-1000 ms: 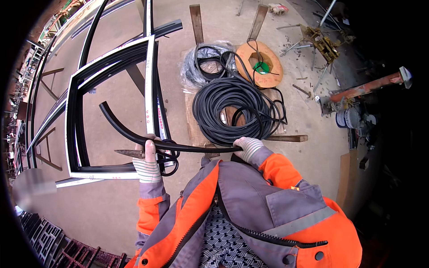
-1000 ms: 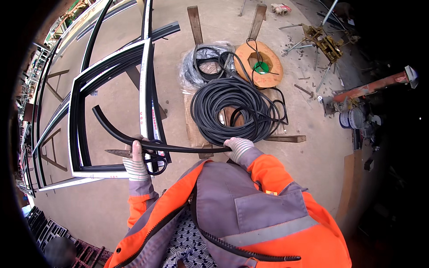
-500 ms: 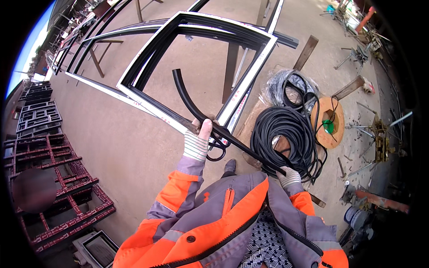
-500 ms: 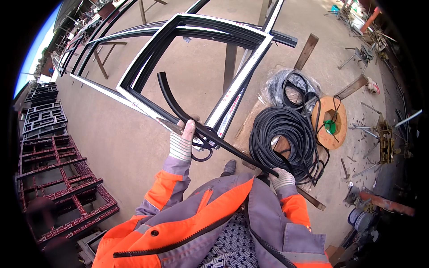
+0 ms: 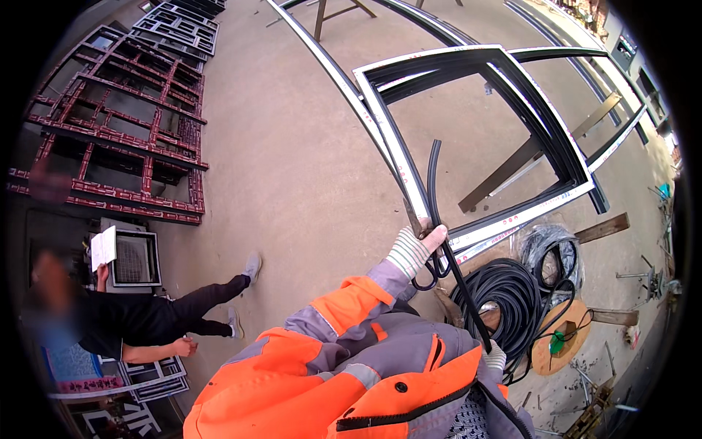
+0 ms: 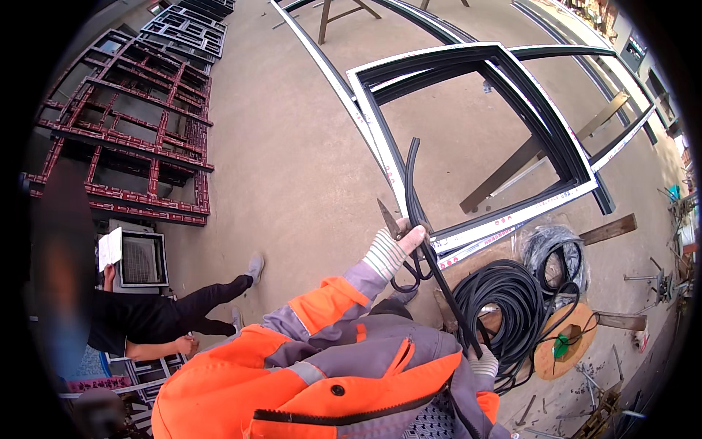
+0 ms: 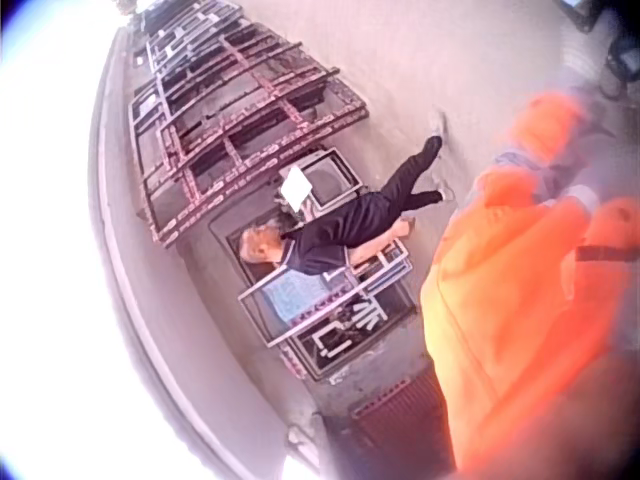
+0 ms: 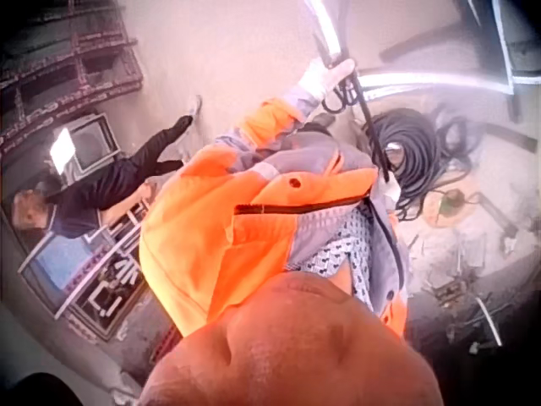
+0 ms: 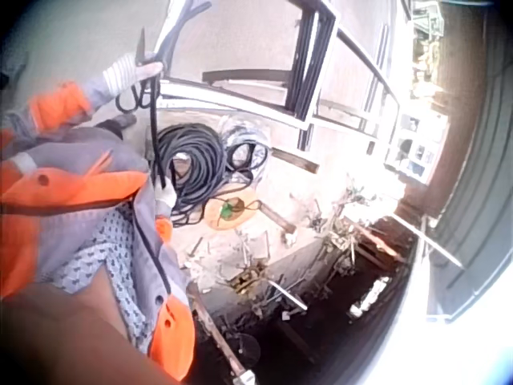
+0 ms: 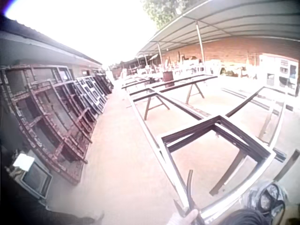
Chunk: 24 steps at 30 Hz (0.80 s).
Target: The person uses scissors to cut a black rubber seal strip to size and fits it into the groove of a window frame. They then retrieve a coil of the seal material, uncoil a length, and prepare to cut another section for a different part of the frame.
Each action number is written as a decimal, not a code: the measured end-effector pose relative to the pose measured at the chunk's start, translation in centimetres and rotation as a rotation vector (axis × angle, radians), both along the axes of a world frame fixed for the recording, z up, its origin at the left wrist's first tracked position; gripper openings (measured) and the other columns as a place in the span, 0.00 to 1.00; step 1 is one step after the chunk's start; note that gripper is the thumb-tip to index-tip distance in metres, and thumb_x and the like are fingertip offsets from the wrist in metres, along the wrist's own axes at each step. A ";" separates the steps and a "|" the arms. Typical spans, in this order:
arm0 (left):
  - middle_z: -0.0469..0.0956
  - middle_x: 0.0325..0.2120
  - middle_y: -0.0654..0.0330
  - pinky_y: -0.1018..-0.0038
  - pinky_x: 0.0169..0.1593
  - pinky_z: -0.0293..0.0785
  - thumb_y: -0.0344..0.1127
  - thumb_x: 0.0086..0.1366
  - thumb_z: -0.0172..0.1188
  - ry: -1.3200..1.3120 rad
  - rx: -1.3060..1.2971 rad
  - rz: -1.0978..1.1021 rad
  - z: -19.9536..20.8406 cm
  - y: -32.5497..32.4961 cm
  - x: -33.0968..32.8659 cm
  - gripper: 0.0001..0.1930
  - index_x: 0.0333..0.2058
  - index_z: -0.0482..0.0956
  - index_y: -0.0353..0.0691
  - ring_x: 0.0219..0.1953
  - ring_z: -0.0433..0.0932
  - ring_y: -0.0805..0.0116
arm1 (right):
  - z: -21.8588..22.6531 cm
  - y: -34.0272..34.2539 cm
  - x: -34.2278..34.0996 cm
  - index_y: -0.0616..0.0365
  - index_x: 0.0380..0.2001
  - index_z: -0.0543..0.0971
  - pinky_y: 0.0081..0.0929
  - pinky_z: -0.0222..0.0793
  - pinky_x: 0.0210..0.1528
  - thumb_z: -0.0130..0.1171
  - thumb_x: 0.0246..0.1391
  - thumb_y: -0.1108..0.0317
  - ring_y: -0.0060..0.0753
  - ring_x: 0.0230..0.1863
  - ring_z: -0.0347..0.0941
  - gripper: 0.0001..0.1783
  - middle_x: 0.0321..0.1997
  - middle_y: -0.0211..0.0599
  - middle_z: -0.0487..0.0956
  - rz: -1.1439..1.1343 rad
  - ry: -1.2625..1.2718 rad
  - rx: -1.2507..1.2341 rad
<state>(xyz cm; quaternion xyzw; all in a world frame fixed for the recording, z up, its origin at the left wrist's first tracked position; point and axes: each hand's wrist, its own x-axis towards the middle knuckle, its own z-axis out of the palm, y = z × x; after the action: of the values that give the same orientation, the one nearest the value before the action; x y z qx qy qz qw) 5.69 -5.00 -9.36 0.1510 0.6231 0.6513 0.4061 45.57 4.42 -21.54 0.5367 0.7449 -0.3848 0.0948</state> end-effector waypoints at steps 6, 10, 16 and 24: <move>0.79 0.29 0.64 0.77 0.32 0.75 0.43 0.68 0.59 -0.061 0.031 0.102 -0.5 -2.2 -1.2 0.15 0.41 0.77 0.35 0.27 0.77 0.75 | 0.5 0.9 -1.8 0.51 0.40 0.81 0.43 0.72 0.40 0.56 0.58 0.49 0.54 0.34 0.78 0.19 0.29 0.49 0.81 0.092 -0.030 0.028; 0.80 0.31 0.62 0.77 0.34 0.75 0.45 0.68 0.59 -0.080 0.077 0.163 -0.3 -2.2 -1.8 0.17 0.43 0.77 0.35 0.30 0.78 0.75 | -0.8 1.5 -1.4 0.51 0.38 0.81 0.43 0.72 0.40 0.58 0.56 0.49 0.55 0.35 0.79 0.18 0.31 0.51 0.81 0.012 0.029 0.050; 0.79 0.30 0.59 0.75 0.35 0.75 0.43 0.69 0.57 -0.040 0.077 0.215 -0.6 -1.2 -2.6 0.17 0.43 0.76 0.32 0.29 0.77 0.72 | 7.3 1.6 -6.2 0.55 0.40 0.81 0.39 0.73 0.39 0.62 0.55 0.55 0.52 0.36 0.79 0.16 0.32 0.51 0.81 0.075 -0.057 0.027; 0.75 0.33 0.56 0.73 0.37 0.75 0.51 0.67 0.57 -0.002 0.081 0.214 -1.0 0.5 -6.8 0.24 0.45 0.74 0.32 0.30 0.75 0.69 | 10.2 4.4 -1.2 0.53 0.39 0.82 0.36 0.75 0.38 0.66 0.49 0.52 0.49 0.33 0.80 0.19 0.29 0.46 0.82 0.105 -0.166 0.127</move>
<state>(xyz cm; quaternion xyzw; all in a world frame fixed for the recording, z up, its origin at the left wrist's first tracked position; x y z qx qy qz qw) -1.08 -4.47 -10.38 0.0993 0.6083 0.7158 0.3283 44.36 8.77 -11.29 0.5320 0.7844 -0.2856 0.1420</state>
